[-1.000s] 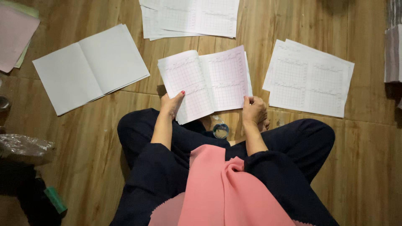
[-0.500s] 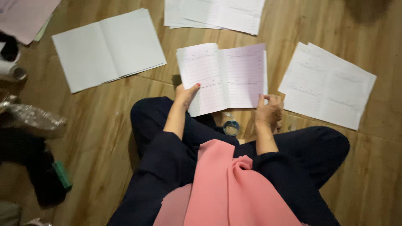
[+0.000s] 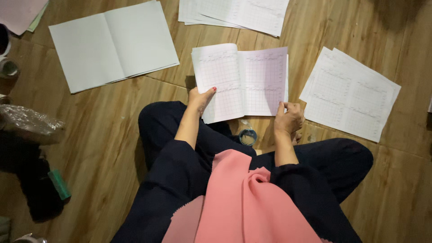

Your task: The person sits on the floor and organizes a stack of papers with grid lines. They flip through the pages, separate them into smaller piles, and arrange them on the floor.

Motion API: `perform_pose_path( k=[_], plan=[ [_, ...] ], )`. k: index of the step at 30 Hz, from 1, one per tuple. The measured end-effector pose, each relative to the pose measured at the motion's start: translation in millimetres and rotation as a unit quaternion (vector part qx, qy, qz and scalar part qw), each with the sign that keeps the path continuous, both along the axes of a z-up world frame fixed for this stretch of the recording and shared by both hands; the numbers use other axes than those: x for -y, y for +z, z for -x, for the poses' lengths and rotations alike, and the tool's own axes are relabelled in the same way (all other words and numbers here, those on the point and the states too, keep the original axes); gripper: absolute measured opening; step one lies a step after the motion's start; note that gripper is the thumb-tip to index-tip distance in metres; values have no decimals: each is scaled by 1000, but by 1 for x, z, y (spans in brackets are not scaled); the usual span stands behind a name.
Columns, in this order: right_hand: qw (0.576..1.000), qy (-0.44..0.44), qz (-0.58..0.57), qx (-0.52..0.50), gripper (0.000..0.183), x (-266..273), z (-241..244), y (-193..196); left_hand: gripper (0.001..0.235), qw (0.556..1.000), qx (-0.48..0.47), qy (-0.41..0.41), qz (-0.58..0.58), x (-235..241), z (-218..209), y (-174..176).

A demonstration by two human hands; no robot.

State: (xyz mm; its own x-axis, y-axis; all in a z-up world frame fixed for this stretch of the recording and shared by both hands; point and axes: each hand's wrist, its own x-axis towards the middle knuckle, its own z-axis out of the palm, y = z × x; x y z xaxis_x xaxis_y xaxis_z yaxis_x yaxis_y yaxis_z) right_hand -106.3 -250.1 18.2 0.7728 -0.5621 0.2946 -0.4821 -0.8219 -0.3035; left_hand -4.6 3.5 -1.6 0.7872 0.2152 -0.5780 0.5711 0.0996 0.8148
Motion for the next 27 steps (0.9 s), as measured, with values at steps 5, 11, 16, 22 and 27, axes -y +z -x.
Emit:
perform_pose_path(
  k=[5,11,16,22,27],
  plan=[
    [1000,2,-1,-5,8,-3,2,4,44,1000,-13,1,0,0,1,-6],
    [999,31,-20,31,17,-10,-1,17,45,1000,-15,-5,-4,5,-3,-9],
    [998,22,10,51,22,0,-2,0,44,1000,-16,3,-1,3,-2,-9],
    [937,-17,-324,133,17,4,-11,-32,43,1000,-10,10,20,3,-2,-7],
    [426,-69,-850,303,84,-49,-14,53,44,1000,-18,1,6,3,-2,-2]
  ],
)
